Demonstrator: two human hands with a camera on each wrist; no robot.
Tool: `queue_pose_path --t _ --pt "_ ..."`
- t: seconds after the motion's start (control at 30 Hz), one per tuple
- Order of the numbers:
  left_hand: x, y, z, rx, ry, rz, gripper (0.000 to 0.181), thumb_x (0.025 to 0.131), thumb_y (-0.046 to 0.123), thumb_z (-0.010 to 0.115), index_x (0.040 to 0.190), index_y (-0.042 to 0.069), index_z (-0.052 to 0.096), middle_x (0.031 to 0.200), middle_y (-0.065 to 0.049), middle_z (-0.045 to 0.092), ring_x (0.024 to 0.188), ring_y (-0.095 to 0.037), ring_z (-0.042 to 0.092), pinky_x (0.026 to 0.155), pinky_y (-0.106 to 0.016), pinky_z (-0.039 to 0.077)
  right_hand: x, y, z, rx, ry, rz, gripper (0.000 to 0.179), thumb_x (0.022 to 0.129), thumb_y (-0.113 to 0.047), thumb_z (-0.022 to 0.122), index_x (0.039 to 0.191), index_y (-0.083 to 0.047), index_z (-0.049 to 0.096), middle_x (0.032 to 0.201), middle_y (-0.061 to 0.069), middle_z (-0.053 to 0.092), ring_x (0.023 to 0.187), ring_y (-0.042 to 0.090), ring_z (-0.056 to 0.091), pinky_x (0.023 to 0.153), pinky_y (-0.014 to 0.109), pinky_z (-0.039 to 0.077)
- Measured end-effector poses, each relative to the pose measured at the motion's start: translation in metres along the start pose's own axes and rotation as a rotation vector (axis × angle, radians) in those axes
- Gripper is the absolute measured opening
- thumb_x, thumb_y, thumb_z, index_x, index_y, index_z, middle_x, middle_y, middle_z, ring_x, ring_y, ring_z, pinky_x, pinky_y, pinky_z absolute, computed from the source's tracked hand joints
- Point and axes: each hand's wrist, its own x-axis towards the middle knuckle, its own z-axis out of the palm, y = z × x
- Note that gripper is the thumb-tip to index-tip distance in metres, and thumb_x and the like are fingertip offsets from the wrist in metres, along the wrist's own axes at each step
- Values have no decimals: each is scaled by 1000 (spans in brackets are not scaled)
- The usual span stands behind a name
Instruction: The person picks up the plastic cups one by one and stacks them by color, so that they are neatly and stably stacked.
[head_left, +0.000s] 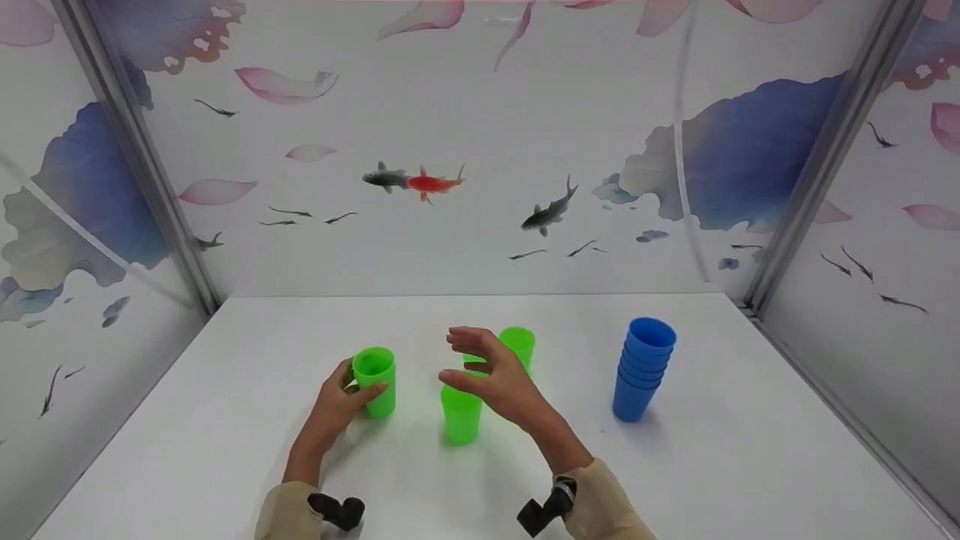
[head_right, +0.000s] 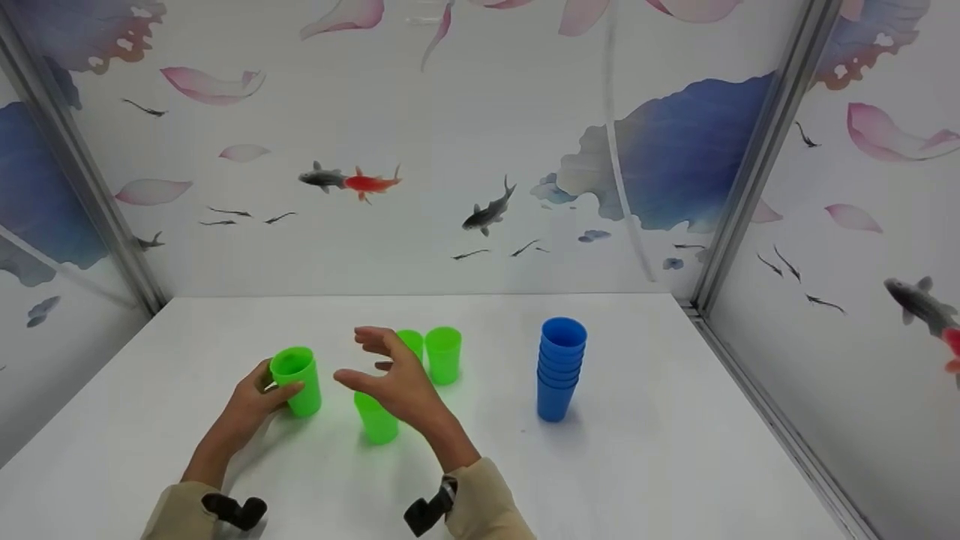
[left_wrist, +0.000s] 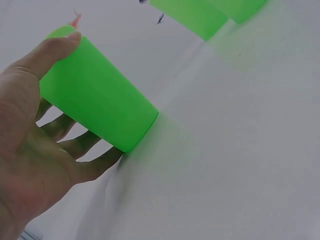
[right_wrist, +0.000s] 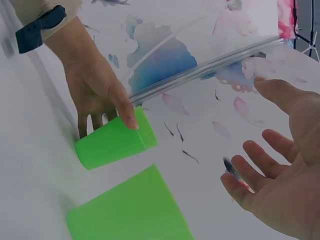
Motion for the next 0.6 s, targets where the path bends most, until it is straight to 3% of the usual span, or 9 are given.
queue_pose_path --t 0.2,0.6 --pt "-1 2 1 -13 -13 8 76 90 31 75 152 8 36 151 -20 46 143 -42 43 118 -58 35 -3 13 -9 -47 -20 16 63 88 -33 77 144 -21 48 146 1 54 139 23 49 114 45 43" --pt "-2 2 0 -12 -21 -1 76 91 31 73 152 10 35 153 -19 44 145 -41 39 119 -58 34 -6 55 -19 -68 -115 67 65 88 -34 77 145 -21 48 148 3 52 140 28 47 114 48 42"
